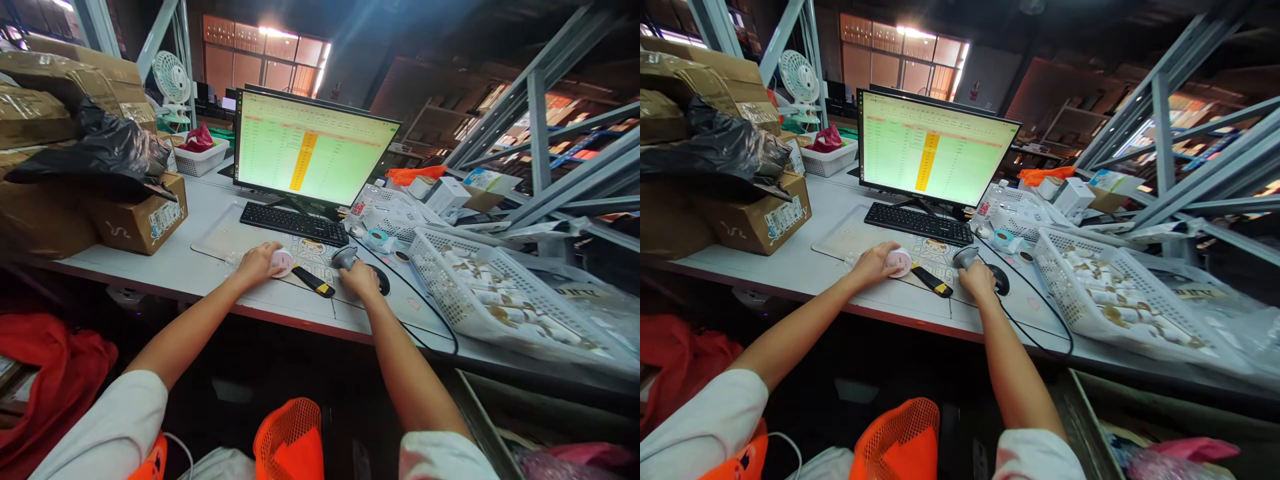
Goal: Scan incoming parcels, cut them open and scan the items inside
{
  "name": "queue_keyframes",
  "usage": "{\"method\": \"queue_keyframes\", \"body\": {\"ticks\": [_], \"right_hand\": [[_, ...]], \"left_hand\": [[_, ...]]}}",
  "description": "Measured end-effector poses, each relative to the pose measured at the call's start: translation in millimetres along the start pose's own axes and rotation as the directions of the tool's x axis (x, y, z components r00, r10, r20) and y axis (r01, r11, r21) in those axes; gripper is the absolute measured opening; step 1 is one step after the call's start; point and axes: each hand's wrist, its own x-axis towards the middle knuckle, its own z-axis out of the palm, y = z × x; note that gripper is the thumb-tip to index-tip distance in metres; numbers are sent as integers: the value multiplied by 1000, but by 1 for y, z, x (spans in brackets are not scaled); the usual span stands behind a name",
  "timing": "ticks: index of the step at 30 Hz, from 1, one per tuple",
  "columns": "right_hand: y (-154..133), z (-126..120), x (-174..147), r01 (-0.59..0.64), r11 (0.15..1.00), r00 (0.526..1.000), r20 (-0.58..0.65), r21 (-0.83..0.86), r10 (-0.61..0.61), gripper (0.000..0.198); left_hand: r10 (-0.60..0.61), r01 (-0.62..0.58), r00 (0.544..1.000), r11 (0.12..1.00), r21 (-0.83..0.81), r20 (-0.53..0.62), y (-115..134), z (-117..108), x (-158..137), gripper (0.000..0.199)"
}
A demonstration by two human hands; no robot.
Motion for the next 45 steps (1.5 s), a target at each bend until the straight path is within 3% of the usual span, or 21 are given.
{"method": "queue_keyframes", "body": {"ticks": [2,4,6,8,10,15,17,19,23,27,31,34,36,40,45], "right_hand": [[2,-19,-15,93,996,996,-16,13,-93,41],[6,-39,-40,287,956,958,-29,67,-285,34],[9,-55,-68,489,858,870,-11,157,-493,25],[9,-64,-93,603,765,781,24,227,-624,17],[6,-67,-110,643,731,744,42,226,-667,14],[-4,-59,-111,660,728,735,40,183,-677,19],[-4,-54,-97,652,734,743,29,192,-668,21],[1,-47,-77,597,783,794,11,174,-608,26],[15,-20,-31,361,928,932,-15,90,-361,52],[25,10,-2,167,986,986,8,19,-167,49],[19,8,6,94,994,996,13,-54,-94,47],[-4,-9,17,101,995,982,-158,-26,-104,48],[-26,-16,32,171,985,959,-236,23,-160,50],[-68,-5,71,301,952,953,14,59,-302,52],[-94,16,99,259,965,964,57,54,-261,53]], "left_hand": [[27,-28,1000,999,22,9,6,1,2,56],[41,-41,999,998,54,9,11,4,4,59],[44,-44,999,996,72,0,13,7,6,60],[44,-44,999,996,75,-5,13,8,7,59],[47,-47,999,996,76,3,12,9,8,58],[37,-37,999,998,54,-2,12,11,7,57],[4,-4,1000,1000,-2,-11,10,12,6,56],[-77,76,997,993,-94,-7,2,10,4,57],[-285,280,959,936,-212,11,-29,-3,-1,65],[-350,348,936,908,-233,36,-59,-21,-13,58],[-336,333,941,903,-270,36,-69,-23,-23,61],[-335,328,942,909,-259,16,-70,-19,-25,66],[-336,327,942,910,-254,5,-71,-17,-24,68],[-319,306,948,910,-280,1,-75,-17,-24,67],[-316,304,949,910,-283,1,-75,-17,-25,69]]}}
